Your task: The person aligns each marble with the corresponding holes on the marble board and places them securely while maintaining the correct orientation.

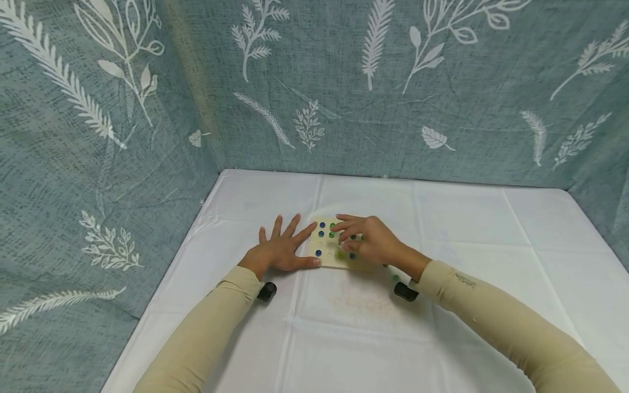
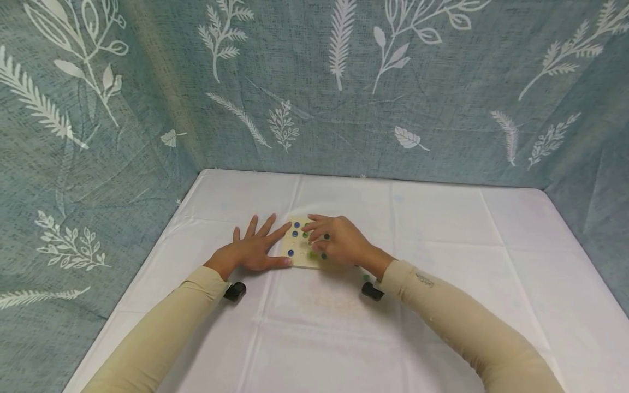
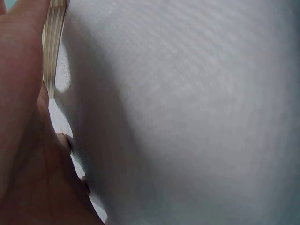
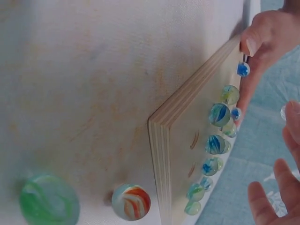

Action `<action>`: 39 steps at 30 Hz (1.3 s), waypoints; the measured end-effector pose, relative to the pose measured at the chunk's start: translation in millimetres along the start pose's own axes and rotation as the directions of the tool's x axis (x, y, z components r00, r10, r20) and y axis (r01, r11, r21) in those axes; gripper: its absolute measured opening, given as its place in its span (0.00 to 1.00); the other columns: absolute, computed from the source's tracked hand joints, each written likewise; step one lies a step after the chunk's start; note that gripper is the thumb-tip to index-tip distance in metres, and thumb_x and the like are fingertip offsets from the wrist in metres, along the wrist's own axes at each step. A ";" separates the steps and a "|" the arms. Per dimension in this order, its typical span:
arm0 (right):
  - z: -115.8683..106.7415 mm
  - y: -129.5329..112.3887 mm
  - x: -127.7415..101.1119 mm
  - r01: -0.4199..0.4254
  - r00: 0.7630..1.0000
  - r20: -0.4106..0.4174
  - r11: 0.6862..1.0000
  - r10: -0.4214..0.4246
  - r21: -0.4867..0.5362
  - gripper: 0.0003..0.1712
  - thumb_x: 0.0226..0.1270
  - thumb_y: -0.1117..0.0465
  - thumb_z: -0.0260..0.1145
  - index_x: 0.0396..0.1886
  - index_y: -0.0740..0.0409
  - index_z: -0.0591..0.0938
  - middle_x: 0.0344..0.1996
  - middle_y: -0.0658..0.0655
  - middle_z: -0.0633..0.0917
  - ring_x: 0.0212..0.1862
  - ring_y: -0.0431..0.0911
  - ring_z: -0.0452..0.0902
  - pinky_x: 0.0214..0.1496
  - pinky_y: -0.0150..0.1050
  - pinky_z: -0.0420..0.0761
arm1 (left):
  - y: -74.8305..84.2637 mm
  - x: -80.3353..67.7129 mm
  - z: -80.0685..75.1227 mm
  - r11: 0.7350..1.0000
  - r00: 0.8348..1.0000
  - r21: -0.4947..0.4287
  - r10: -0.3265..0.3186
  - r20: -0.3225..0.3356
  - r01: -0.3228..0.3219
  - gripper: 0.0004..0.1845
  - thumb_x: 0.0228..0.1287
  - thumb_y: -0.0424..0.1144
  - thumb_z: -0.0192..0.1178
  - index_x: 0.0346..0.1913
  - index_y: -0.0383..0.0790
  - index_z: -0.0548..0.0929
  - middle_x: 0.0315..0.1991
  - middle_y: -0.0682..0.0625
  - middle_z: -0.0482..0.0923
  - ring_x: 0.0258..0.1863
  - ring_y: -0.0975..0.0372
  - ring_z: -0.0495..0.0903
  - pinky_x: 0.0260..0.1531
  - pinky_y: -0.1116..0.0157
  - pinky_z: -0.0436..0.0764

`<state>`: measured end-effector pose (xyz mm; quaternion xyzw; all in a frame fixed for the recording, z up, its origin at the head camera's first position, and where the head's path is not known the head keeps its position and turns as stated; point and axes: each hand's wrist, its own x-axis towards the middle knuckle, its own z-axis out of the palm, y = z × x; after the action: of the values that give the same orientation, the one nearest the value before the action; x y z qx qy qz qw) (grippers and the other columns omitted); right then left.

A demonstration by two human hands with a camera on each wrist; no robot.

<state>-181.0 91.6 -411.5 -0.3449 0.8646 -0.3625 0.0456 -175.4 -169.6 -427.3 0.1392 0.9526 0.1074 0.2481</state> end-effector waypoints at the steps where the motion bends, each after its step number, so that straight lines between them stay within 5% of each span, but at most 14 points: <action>1: 0.2 -0.2 0.7 -0.002 1.000 -0.001 1.000 0.002 -0.001 0.06 0.65 0.68 0.75 0.41 0.60 0.93 0.60 0.56 0.88 0.77 0.55 0.71 0.66 0.53 0.82 | 0.0 0.2 0.1 1.000 1.000 0.002 0.000 0.001 0.000 0.52 0.66 0.77 0.53 0.85 0.69 0.40 0.87 0.49 0.23 0.84 0.39 0.20 0.75 0.26 0.31; 29: 12.3 -1.6 10.0 -0.037 0.998 0.057 0.999 0.038 -0.028 0.07 0.67 0.67 0.73 0.42 0.61 0.93 0.63 0.58 0.86 0.79 0.55 0.67 0.74 0.55 0.75 | -15.2 17.0 14.3 1.000 1.000 -0.009 -0.012 -0.001 0.012 0.56 0.58 0.85 0.51 0.83 0.75 0.38 0.86 0.54 0.19 0.83 0.41 0.16 0.74 0.26 0.28; 39: 11.7 -0.6 11.7 -0.036 0.997 0.060 0.997 0.041 -0.068 0.08 0.66 0.66 0.74 0.43 0.61 0.93 0.64 0.57 0.86 0.79 0.56 0.67 0.74 0.56 0.74 | -6.4 8.6 6.0 1.000 1.000 -0.019 -0.002 0.002 0.002 0.54 0.63 0.80 0.53 0.84 0.71 0.39 0.87 0.51 0.21 0.83 0.40 0.18 0.74 0.26 0.28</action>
<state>-185.6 77.0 -417.7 -0.3405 0.8810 -0.3215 0.0676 -180.9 -172.1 -437.9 0.1362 0.9515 0.1159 0.2503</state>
